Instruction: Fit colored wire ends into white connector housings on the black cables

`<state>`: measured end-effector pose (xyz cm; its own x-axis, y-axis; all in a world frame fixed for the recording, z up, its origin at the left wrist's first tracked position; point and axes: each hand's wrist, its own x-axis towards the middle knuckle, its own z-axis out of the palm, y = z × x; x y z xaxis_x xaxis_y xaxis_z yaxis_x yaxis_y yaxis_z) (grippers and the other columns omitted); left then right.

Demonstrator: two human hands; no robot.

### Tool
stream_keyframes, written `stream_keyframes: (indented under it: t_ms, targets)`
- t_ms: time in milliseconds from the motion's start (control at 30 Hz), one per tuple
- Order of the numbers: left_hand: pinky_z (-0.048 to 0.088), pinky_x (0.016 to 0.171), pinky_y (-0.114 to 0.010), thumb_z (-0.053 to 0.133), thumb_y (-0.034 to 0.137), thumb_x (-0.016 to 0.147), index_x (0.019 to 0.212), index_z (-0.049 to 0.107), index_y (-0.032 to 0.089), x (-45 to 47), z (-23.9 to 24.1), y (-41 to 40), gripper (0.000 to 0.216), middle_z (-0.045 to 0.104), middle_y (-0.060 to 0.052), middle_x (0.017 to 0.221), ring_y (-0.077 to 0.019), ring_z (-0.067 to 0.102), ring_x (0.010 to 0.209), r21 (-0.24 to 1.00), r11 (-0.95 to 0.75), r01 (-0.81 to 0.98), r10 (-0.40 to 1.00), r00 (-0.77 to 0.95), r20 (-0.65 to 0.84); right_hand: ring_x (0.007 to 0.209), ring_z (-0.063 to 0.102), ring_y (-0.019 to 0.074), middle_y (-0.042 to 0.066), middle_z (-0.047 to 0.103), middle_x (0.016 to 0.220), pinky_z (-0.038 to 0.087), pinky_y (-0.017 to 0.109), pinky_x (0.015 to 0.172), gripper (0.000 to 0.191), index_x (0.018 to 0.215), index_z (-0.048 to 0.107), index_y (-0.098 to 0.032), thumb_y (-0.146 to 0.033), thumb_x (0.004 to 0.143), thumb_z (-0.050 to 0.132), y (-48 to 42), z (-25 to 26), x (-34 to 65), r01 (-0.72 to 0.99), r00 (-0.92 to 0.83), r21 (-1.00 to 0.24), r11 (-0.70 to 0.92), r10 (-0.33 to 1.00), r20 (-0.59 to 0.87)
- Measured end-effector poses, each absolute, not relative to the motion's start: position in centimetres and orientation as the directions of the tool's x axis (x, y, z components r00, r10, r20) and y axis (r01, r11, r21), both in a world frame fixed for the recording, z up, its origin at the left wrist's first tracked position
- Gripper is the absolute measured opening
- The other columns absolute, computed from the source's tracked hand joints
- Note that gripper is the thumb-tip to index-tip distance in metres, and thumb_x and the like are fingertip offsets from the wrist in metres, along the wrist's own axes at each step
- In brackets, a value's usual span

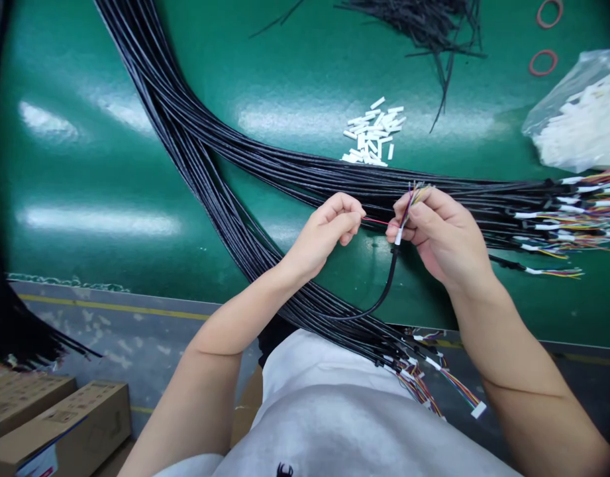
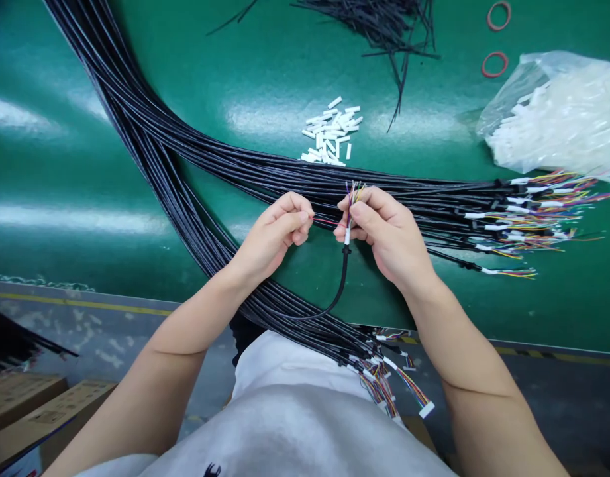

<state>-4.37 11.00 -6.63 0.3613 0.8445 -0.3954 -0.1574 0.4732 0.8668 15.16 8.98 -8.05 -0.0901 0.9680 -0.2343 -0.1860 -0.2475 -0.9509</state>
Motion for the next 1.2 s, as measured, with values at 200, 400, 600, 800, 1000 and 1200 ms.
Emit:
stream_keyframes:
  t_ms: [200, 400, 600, 800, 1000, 1200]
  targets:
    - [0.033, 0.055, -0.018, 0.064, 0.025, 0.081, 0.084, 0.057, 0.016, -4.5, -6.7, 11.1, 0.011, 0.049, 0.006, 0.066, -0.0043, 0.041, 0.057, 0.854, 0.496, -0.157, 0.832, 0.365, -0.416, 0.064, 0.068, 0.0135, 0.000, 0.063, 0.083, 0.064, 0.028, 0.059, 0.035, 0.091, 0.067, -0.023, -0.055, 0.085, 0.079, 9.0, -8.1, 15.2, -0.175, -0.070, -0.958, -0.229, 0.973, -0.220]
    - [0.033, 0.054, -0.018, 0.065, 0.025, 0.080, 0.082, 0.058, 0.016, -4.4, -6.6, 11.2, 0.011, 0.049, 0.006, 0.065, -0.0046, 0.041, 0.057, 0.853, 0.494, -0.169, 0.838, 0.356, -0.415, 0.065, 0.070, 0.0140, -0.001, 0.064, 0.083, 0.065, 0.029, 0.060, 0.034, 0.093, 0.066, -0.023, -0.056, 0.088, 0.075, 9.1, -8.1, 15.2, -0.162, -0.071, -0.961, -0.225, 0.974, -0.216]
    - [0.032, 0.053, -0.018, 0.065, 0.024, 0.080, 0.082, 0.058, 0.017, -4.4, -6.7, 11.2, 0.010, 0.050, 0.005, 0.066, -0.0044, 0.041, 0.057, 0.848, 0.499, -0.179, 0.838, 0.349, -0.419, 0.066, 0.071, 0.0148, -0.002, 0.064, 0.084, 0.063, 0.029, 0.059, 0.035, 0.094, 0.060, -0.025, -0.056, 0.087, 0.076, 8.8, -8.5, 15.2, -0.141, -0.007, -0.973, -0.185, 0.983, -0.186]
    - [0.034, 0.054, -0.017, 0.064, 0.023, 0.080, 0.082, 0.057, 0.017, -4.5, -6.8, 11.2, 0.010, 0.050, 0.006, 0.066, -0.0040, 0.041, 0.056, 0.841, 0.509, -0.184, 0.834, 0.345, -0.430, 0.071, 0.068, 0.0149, -0.001, 0.062, 0.083, 0.060, 0.030, 0.063, 0.020, 0.091, 0.060, -0.025, -0.042, 0.092, 0.072, 8.3, -9.1, 15.0, 0.068, 0.085, -0.997, 0.035, 0.996, 0.041]
    - [0.034, 0.054, -0.016, 0.064, 0.023, 0.083, 0.085, 0.058, 0.016, -4.5, -6.7, 11.2, 0.009, 0.052, 0.006, 0.066, -0.0033, 0.043, 0.056, 0.840, 0.512, -0.180, 0.824, 0.377, -0.422, 0.067, 0.060, 0.0131, -0.001, 0.060, 0.082, 0.052, 0.029, 0.062, 0.009, 0.086, 0.061, -0.023, -0.017, 0.087, 0.068, 8.3, -9.4, 15.2, 0.157, 0.110, -0.982, 0.101, 0.987, 0.119]
    - [0.038, 0.056, -0.017, 0.068, 0.026, 0.084, 0.088, 0.059, 0.016, -4.6, -7.1, 11.3, 0.014, 0.054, 0.006, 0.069, -0.0033, 0.045, 0.057, 0.834, 0.515, -0.196, 0.830, 0.357, -0.429, 0.093, 0.064, 0.0223, 0.004, 0.060, 0.092, 0.055, 0.038, 0.076, 0.011, 0.081, 0.061, -0.025, -0.021, 0.087, 0.070, 8.0, -8.8, 14.9, 0.389, 0.175, -0.899, 0.202, 0.942, 0.288]
